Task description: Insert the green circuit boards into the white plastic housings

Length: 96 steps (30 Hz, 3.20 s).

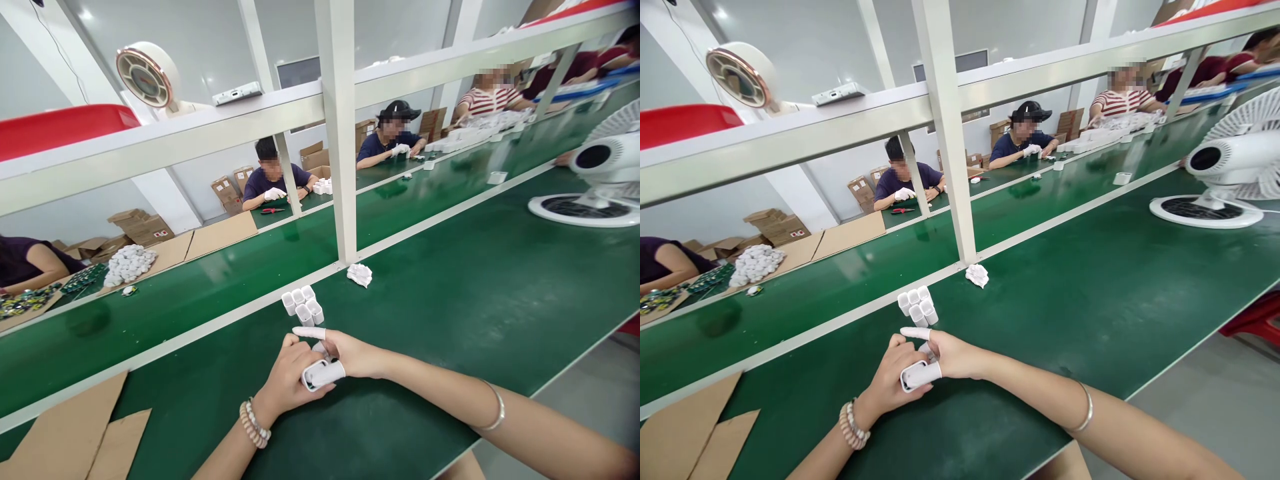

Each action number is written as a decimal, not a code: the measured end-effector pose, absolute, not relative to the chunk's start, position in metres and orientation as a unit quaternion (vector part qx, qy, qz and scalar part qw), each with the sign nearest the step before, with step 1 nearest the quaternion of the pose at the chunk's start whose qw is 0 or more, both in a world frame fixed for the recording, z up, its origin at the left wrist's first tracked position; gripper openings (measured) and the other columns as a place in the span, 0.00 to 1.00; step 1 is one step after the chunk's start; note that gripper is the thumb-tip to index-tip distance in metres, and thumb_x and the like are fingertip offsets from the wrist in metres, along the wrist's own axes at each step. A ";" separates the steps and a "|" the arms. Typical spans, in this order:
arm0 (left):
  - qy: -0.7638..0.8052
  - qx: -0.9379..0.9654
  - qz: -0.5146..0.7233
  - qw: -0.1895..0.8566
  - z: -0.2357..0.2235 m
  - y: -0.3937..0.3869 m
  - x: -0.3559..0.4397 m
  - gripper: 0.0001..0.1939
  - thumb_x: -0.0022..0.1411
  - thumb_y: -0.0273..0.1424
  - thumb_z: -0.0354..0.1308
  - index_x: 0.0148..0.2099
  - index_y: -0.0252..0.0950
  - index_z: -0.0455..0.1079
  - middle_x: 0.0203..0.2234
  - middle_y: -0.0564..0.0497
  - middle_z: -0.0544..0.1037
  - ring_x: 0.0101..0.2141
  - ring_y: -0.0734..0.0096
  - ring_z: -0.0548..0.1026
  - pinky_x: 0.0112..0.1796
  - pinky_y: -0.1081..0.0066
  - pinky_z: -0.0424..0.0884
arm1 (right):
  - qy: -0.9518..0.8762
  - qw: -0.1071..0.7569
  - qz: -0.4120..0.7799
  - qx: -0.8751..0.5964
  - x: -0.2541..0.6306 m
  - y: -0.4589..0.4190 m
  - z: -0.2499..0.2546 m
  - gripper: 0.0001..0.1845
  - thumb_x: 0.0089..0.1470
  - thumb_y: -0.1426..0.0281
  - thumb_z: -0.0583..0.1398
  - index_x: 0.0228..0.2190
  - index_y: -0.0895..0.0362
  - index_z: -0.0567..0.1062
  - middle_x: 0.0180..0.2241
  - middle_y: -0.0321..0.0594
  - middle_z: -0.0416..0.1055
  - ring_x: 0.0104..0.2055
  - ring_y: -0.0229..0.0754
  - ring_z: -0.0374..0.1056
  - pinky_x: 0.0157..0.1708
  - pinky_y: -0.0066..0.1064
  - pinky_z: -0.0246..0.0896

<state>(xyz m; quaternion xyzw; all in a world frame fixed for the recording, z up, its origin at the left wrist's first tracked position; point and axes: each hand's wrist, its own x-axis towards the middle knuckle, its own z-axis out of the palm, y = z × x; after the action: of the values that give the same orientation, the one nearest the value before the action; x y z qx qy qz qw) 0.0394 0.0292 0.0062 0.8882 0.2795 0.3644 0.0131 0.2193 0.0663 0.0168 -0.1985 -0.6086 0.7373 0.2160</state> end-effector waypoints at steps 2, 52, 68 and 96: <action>0.287 0.880 0.376 0.035 0.007 0.030 0.039 0.13 0.65 0.41 0.53 0.38 0.35 0.66 0.22 0.54 0.71 0.24 0.73 0.64 0.33 0.67 0.57 | -0.615 0.210 0.737 -0.184 0.220 0.067 0.016 0.57 0.34 0.74 0.74 0.63 0.54 0.56 0.33 0.33 0.71 0.36 0.38 0.68 0.37 0.30 0.64; 0.312 0.869 0.308 0.230 0.008 0.031 0.035 0.19 0.60 0.40 0.53 0.21 0.37 0.57 0.15 0.54 0.63 0.24 0.71 0.61 0.29 0.70 0.60 | -0.792 0.288 0.475 -0.253 0.233 0.071 0.026 0.18 0.51 0.65 0.65 0.44 0.58 0.79 0.32 0.40 0.77 0.30 0.38 0.69 0.31 0.27 0.66; 0.314 0.873 0.286 0.239 0.003 0.032 0.035 0.16 0.56 0.37 0.56 0.22 0.36 0.56 0.16 0.56 0.62 0.23 0.75 0.58 0.31 0.71 0.58 | -0.795 0.287 0.464 -0.265 0.231 0.068 0.024 0.18 0.49 0.68 0.66 0.44 0.57 0.79 0.28 0.37 0.76 0.25 0.34 0.66 0.27 0.23 0.61; 0.320 0.892 0.236 0.215 0.001 0.031 0.036 0.15 0.56 0.40 0.55 0.24 0.36 0.60 0.19 0.53 0.68 0.24 0.72 0.63 0.31 0.69 0.61 | -0.887 0.272 0.303 -0.216 0.231 0.070 0.019 0.07 0.55 0.67 0.61 0.33 0.55 0.80 0.26 0.34 0.76 0.27 0.36 0.67 0.34 0.28 0.60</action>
<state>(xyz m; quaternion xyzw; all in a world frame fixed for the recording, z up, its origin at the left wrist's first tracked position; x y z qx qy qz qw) 0.0360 0.0312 0.0014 0.8922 0.3199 0.2356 0.2147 0.2310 0.0700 0.0195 -0.2158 -0.8873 0.3035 0.2720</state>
